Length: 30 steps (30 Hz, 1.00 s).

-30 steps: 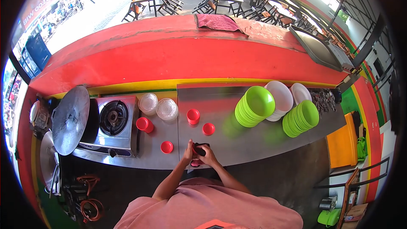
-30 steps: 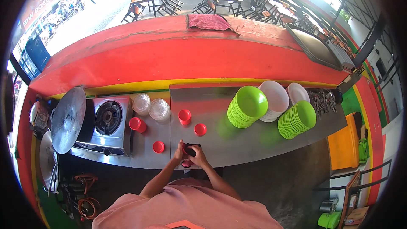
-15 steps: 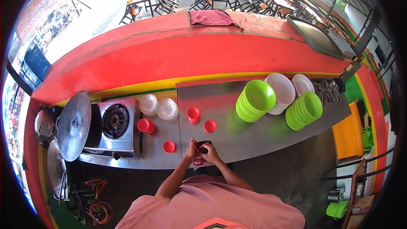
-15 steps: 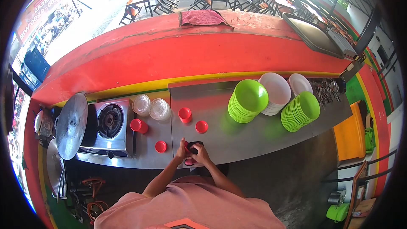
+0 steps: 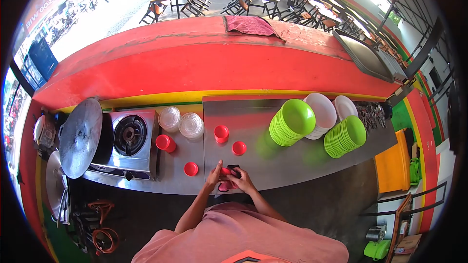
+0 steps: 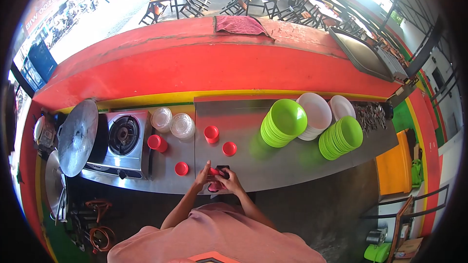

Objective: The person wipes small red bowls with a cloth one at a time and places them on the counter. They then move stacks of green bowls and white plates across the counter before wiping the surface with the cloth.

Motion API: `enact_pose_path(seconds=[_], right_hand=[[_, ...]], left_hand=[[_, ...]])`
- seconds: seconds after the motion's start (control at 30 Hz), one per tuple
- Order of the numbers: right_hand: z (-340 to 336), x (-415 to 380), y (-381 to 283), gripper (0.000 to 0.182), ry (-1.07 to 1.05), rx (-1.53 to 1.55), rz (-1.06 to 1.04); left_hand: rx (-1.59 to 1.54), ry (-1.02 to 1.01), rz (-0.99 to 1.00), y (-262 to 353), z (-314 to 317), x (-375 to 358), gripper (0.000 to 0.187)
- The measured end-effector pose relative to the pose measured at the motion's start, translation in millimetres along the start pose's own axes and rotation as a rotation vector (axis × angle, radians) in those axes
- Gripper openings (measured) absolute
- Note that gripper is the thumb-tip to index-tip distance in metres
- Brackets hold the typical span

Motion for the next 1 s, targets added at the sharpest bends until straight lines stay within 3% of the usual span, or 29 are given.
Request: enact_pose_path(seconds=[0.13,0.23,0.33,0.53,0.73,0.83,0.93,1.0], right_hand=[[-5.1,-5.3,-23.4,0.043,0.084,0.253,0.088],[-7.9,-1.7,-24.1,0.045,0.092,0.342,0.115],[-10.4,1.6,-16.0,0.044,0.088,0.352,0.157],[-7.5,-3.6,-20.3,0.041,0.120,0.248,0.183],[-6.6,-4.0,-1.8,0.036,0.155,0.127,0.097],[-11.5,-5.2,0.9,0.036,0.197,0.143,0.101],[-17.0,-6.2,0.0,0.038,0.252,0.175,0.112],[-20.3,-5.3,-1.8,0.041,0.274,0.127,0.122]], left_hand=[[0.062,-0.014,0.205,8.1,-5.5,0.8,0.047],[-0.132,-0.053,0.272,13.9,2.4,-13.2,0.034],[-0.204,-0.156,0.295,12.7,6.3,-15.1,0.031],[0.240,-0.150,0.444,33.4,17.5,-34.0,0.035],[0.350,-0.099,0.480,40.3,22.0,-38.5,0.037],[0.299,-0.175,0.420,33.4,28.7,-40.3,0.033],[-0.074,-0.242,0.306,20.8,38.2,-43.7,0.033],[-0.092,-0.238,0.366,15.6,40.3,-39.1,0.034]])
Point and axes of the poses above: each hand's wrist, its own x-axis towards the middle knuckle, its own z-axis out of the palm, y = z × x, the point moved 7 cm from there along x, towards the middle knuckle, and after that the axes turned 9 degrees about y, right-handed, at the moved point
